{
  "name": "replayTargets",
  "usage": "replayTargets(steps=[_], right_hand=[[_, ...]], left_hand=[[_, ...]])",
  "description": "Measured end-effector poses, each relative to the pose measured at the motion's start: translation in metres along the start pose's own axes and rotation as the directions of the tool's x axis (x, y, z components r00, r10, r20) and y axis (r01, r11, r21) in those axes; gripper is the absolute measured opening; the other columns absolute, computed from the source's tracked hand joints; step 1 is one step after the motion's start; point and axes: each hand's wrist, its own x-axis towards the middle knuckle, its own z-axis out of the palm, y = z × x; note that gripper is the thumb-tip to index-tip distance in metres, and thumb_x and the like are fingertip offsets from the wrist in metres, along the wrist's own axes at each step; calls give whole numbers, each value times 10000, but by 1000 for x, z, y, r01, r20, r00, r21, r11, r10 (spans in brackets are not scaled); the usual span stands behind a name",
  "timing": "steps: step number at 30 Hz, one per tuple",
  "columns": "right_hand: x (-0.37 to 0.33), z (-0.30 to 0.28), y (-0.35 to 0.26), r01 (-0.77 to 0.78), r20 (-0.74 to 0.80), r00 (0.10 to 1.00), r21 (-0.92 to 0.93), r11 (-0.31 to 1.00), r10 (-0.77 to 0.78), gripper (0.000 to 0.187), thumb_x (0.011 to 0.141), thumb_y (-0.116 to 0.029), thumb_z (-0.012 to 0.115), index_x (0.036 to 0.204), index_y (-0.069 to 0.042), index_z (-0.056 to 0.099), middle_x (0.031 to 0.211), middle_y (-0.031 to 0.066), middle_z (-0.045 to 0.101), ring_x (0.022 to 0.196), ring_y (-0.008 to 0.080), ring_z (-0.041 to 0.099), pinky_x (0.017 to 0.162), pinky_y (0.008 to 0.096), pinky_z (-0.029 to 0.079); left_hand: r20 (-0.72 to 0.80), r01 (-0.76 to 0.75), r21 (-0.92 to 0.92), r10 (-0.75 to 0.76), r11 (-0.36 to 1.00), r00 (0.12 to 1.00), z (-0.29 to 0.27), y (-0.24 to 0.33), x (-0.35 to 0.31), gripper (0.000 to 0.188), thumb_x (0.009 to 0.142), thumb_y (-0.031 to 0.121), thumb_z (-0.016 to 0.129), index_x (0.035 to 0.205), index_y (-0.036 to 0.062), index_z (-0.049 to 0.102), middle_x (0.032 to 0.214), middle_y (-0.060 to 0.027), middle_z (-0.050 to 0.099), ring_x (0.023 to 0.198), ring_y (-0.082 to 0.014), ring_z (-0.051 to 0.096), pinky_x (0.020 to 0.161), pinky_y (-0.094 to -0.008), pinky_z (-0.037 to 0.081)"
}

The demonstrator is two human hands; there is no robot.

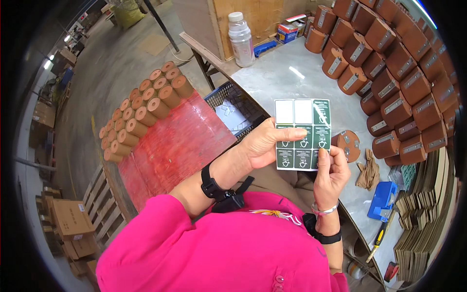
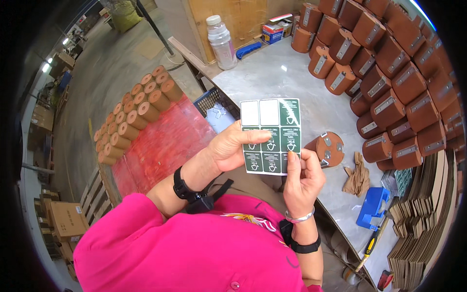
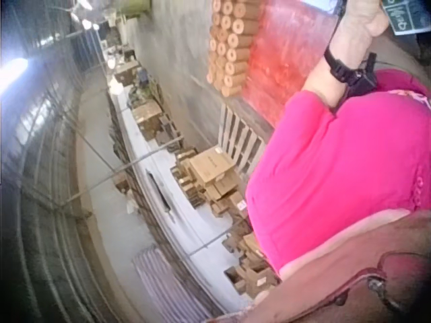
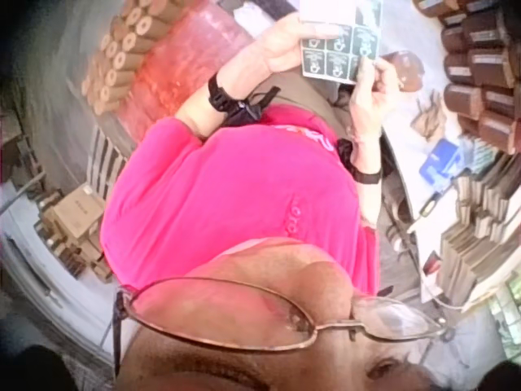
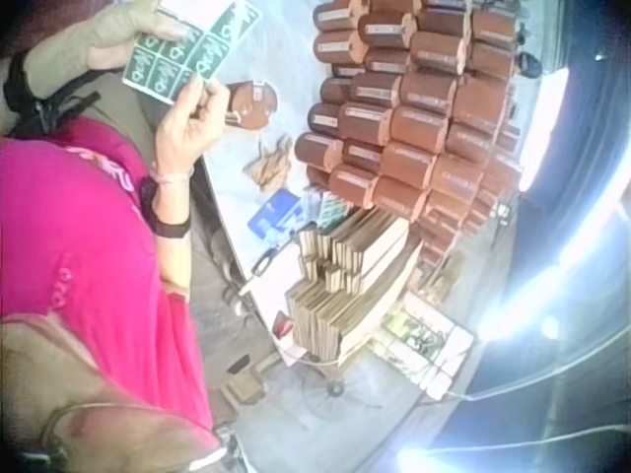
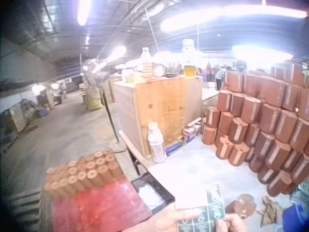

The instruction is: Clean cylindrical parts with a cloth and liquid, wrap them in paper, and apply labels.

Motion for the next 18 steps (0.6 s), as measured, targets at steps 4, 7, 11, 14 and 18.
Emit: replayTargets(steps=[4,7,11,14,18], right_hand=[[0,-7,6,-46,-15,999,-215,976,44,142,921,-50,662,1038,11,610,825,48,653,690,73,538,611,213,429],[11,-3,-13,347,-6,906,-557,754,-422,264,829,-9,725,1074,13,628,938,107,648,808,187,574,657,277,458],[19,-4,-31,463,139,860,-616,637,-490,356,703,25,770,1041,-9,663,993,118,642,910,292,568,788,368,455],[23,-6,-29,488,188,856,-606,628,-482,322,692,-3,777,995,-33,674,958,89,649,903,278,577,798,376,419],[25,-10,-31,532,264,836,-600,597,-481,274,696,-15,769,949,-44,665,919,57,651,859,248,588,789,367,385]], left_hand=[[-57,-4,173,14,985,998,7,4,-1,353,863,17,692,1203,-4,597,1085,-99,685,978,-179,680,865,-327,570],[-72,-11,353,39,935,997,5,6,-6,350,867,18,691,1204,-1,598,1078,-93,685,974,-165,676,851,-319,567],[-48,-37,506,71,862,996,21,10,-13,367,856,42,720,1203,-2,609,1074,-73,692,958,-135,664,831,-297,553],[-20,-31,585,53,810,998,22,12,-16,353,849,26,718,1189,0,625,1069,-50,691,931,-101,647,802,-267,536],[19,-36,629,32,776,999,25,15,-19,297,844,10,709,1137,0,657,1014,-26,693,893,-74,631,764,-240,518]])
